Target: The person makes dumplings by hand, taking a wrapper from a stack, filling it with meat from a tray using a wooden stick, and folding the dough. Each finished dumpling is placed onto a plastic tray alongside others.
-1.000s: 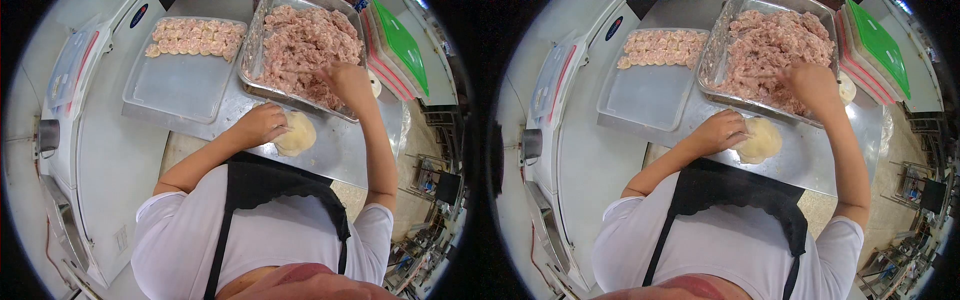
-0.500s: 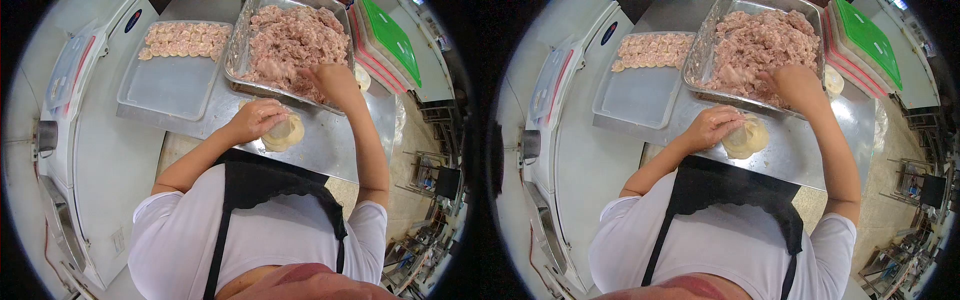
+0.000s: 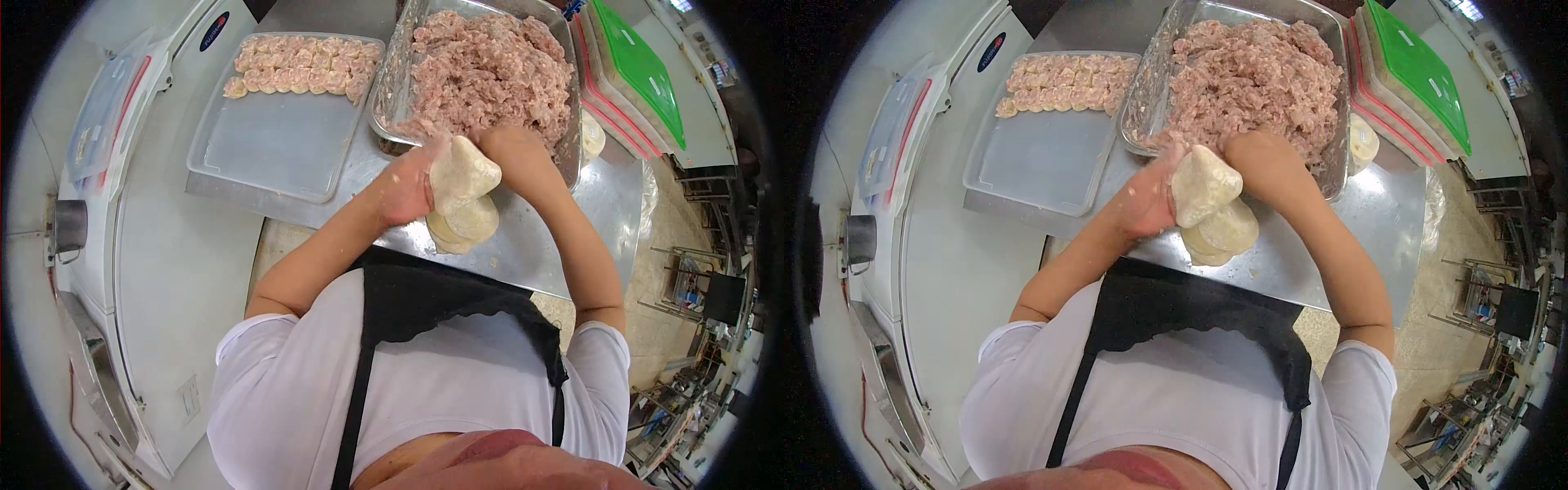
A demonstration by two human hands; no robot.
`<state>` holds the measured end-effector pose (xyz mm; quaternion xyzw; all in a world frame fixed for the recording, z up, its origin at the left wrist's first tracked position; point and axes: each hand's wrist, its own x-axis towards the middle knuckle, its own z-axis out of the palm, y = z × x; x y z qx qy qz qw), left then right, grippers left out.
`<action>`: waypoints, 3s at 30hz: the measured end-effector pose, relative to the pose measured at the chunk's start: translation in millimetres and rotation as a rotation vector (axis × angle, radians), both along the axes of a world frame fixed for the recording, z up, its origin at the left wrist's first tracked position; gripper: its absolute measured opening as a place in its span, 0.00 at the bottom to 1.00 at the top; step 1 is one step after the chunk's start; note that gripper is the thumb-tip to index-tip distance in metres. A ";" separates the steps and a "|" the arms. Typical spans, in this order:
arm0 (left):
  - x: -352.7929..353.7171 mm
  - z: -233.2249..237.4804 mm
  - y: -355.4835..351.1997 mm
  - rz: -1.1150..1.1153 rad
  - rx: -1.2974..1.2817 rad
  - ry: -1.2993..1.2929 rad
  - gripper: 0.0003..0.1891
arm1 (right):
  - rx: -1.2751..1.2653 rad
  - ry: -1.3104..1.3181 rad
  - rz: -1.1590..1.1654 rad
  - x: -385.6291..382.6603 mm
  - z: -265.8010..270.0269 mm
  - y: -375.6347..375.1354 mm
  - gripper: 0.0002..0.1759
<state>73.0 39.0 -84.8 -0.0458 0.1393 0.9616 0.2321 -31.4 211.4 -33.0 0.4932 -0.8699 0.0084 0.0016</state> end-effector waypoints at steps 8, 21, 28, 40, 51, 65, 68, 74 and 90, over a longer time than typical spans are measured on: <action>-26.2 50.8 5.3 0.216 -0.355 0.223 0.24 | -0.793 -0.591 -0.482 -6.4 30.0 32.1 0.19; -81.8 57.9 16.9 0.631 -0.127 0.065 0.37 | -0.469 0.120 -0.322 36.2 44.3 50.8 0.12; -81.4 76.0 22.2 0.574 -0.223 -0.061 0.38 | -0.096 0.257 -0.439 51.9 91.5 53.1 0.12; -67.4 76.7 -15.9 0.378 -0.745 0.503 0.36 | -0.526 -0.662 -0.480 26.6 85.0 60.6 0.18; -81.5 72.9 -49.0 -0.092 -1.696 1.129 0.18 | -0.438 -0.516 -0.131 -18.2 6.9 56.5 0.17; -66.1 71.0 -55.8 0.060 -1.842 0.712 0.31 | 0.084 0.050 -0.521 -8.5 15.7 81.1 0.15; -57.2 79.7 -48.6 0.299 -1.720 0.966 0.31 | -0.497 -0.151 -0.459 12.1 48.2 92.6 0.17; -61.3 90.2 -26.8 0.112 -1.723 1.201 0.24 | -0.506 -0.546 -0.275 30.6 38.7 74.0 0.18; -61.0 90.8 -31.9 0.148 -1.639 0.890 0.22 | -0.536 -0.203 -0.207 25.2 43.4 60.5 0.17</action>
